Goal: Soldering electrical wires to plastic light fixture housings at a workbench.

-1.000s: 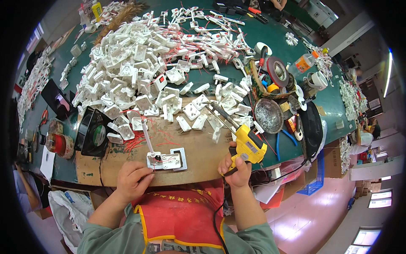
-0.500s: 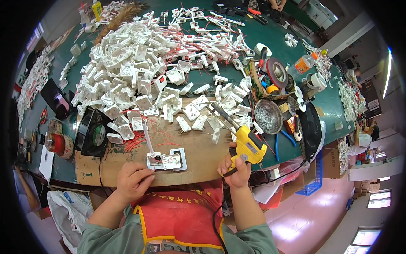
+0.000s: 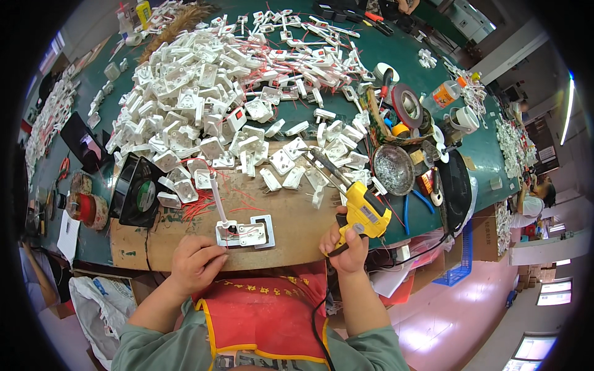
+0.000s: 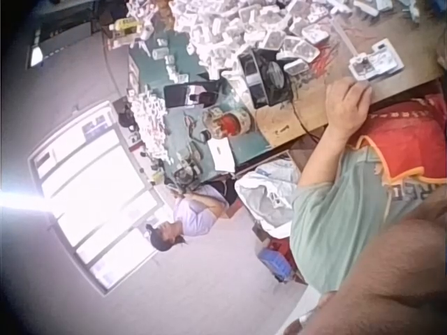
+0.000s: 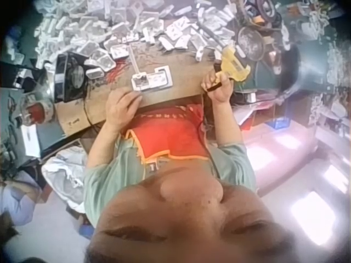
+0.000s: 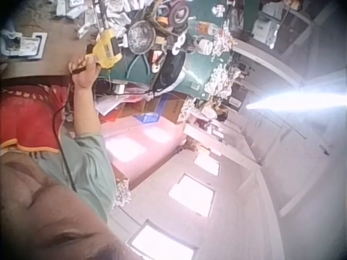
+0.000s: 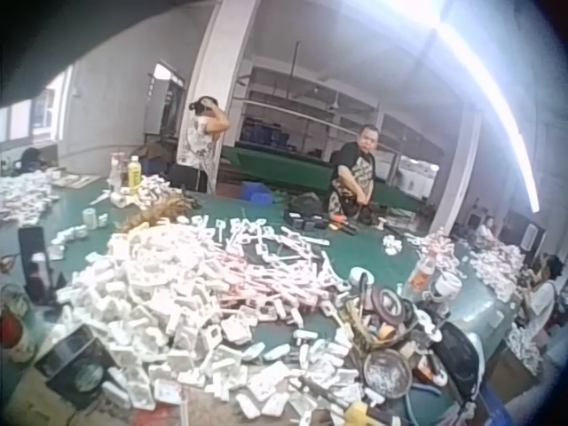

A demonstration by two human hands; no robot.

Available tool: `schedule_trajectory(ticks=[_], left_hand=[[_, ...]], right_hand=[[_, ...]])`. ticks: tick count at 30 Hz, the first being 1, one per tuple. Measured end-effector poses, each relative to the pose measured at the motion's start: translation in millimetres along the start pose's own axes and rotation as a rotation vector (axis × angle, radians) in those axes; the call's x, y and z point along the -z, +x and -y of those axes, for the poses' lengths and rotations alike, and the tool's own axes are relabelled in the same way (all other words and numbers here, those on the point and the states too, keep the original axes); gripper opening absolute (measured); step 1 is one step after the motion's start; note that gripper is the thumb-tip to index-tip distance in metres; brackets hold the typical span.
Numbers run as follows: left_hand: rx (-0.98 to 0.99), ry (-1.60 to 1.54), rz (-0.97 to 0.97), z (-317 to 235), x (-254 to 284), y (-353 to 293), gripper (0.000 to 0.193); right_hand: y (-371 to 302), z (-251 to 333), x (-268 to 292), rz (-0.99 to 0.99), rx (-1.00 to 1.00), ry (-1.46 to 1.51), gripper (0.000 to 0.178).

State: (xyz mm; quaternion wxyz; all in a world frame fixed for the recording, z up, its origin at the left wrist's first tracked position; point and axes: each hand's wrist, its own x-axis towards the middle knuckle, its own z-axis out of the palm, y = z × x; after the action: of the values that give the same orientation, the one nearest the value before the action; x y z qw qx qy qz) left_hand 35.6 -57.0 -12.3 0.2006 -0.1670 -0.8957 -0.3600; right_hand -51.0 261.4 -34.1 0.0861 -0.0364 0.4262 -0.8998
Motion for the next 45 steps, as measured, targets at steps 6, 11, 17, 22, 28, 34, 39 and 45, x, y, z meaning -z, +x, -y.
schedule_trajectory(ticks=[6, 11, 17, 22, 28, 34, 39, 45], left_hand=[[-0.009, -0.005, 0.014, 1, 0, 1, 0.018], [-0.005, -0.010, 0.037, 0, 3, 2, 0.019], [-0.001, -0.012, 0.005, -3, 7, 3, 0.020], [-0.029, -0.003, 0.058, -2, 8, 3, 0.023], [-0.070, 0.026, 0.127, 0, 9, 8, 0.024], [-0.086, 0.055, 0.154, -2, 10, 4, 0.024], [-0.110, 0.047, 0.136, -2, 12, -4, 0.024], [-0.091, 0.072, 0.132, 9, 6, -8, 0.024]], right_hand=[[2, -1, 2, -0.001, 0.000, 0.002, 0.057], [2, 0, 1, 0.004, 0.006, 0.005, 0.056], [1, -1, 2, 0.015, 0.006, 0.012, 0.058], [2, 0, 3, 0.020, 0.007, 0.015, 0.058], [5, 1, 4, 0.016, 0.000, 0.018, 0.058], [-2, 0, 4, -0.001, -0.005, 0.006, 0.057], [-10, -2, 2, -0.015, -0.005, 0.011, 0.058], [3, -11, 6, 0.012, -0.024, -0.003, 0.059]])
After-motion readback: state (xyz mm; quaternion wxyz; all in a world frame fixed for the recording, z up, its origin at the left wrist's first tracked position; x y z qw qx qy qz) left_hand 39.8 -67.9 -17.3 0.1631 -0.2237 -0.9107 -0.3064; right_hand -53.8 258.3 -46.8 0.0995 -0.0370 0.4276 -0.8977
